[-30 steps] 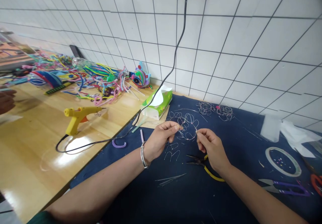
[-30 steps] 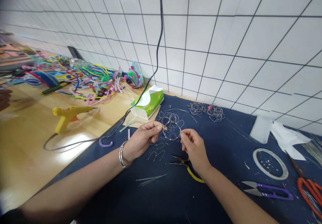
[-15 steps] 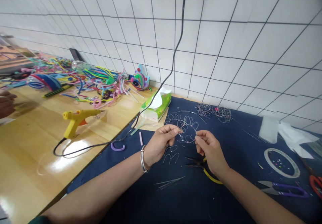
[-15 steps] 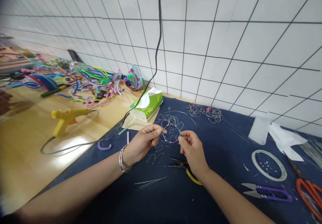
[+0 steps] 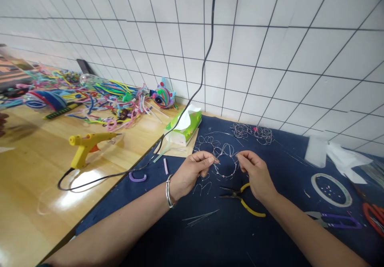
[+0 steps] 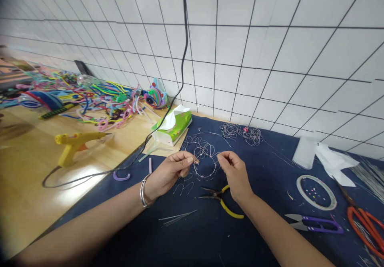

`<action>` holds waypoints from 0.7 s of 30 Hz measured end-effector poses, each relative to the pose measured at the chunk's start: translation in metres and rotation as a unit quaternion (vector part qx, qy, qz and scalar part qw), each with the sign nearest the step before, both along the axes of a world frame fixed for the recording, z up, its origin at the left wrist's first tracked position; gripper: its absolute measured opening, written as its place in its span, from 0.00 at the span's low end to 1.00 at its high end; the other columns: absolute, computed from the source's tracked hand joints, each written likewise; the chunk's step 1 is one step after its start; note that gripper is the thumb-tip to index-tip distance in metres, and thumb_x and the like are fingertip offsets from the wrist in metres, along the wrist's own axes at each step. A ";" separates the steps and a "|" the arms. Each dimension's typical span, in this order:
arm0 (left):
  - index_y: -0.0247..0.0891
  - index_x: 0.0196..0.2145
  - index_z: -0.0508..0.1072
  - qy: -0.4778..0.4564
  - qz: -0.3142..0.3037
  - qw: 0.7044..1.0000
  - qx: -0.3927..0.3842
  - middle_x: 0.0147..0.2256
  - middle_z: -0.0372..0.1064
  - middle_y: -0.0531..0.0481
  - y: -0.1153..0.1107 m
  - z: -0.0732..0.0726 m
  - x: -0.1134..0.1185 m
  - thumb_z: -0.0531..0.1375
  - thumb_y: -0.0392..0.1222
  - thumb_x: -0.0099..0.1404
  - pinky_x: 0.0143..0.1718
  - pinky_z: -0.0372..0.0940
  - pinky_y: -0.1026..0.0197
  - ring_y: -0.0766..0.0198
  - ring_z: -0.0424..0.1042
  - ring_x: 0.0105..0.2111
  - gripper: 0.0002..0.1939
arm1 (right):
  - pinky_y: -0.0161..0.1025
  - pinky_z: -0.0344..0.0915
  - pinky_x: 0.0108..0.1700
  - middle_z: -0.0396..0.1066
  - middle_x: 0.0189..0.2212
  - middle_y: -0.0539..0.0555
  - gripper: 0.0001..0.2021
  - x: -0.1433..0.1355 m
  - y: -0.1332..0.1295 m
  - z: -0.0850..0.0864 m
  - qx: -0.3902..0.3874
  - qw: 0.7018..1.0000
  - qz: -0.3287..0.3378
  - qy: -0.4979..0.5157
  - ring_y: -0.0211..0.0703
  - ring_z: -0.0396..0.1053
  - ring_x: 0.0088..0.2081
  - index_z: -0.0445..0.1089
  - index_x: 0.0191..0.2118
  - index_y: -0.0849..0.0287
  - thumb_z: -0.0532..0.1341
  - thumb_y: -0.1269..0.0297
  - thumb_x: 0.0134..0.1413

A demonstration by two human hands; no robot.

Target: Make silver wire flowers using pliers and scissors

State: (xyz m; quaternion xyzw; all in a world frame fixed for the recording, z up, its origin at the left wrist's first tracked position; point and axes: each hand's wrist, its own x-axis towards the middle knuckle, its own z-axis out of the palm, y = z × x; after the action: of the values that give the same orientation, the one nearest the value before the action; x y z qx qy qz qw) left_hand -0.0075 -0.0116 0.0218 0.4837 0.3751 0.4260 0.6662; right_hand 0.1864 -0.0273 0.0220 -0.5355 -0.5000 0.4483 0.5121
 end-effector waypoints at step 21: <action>0.35 0.31 0.70 -0.049 0.081 0.995 -0.016 0.19 0.57 0.56 0.001 0.000 0.002 0.59 0.45 0.57 0.21 0.48 0.68 0.74 0.53 0.18 0.10 | 0.34 0.54 0.25 0.58 0.20 0.47 0.11 -0.011 -0.010 0.002 -0.014 0.999 0.020 -0.048 0.34 0.55 0.22 0.62 0.26 0.57 0.58 0.55 0.48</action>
State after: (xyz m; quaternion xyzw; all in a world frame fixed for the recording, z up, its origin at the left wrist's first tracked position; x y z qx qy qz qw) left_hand -0.0056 -0.0108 0.0214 0.4195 0.3869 0.4960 0.6545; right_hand 0.1752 -0.0377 0.0241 -0.5537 -0.5285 0.4390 0.4705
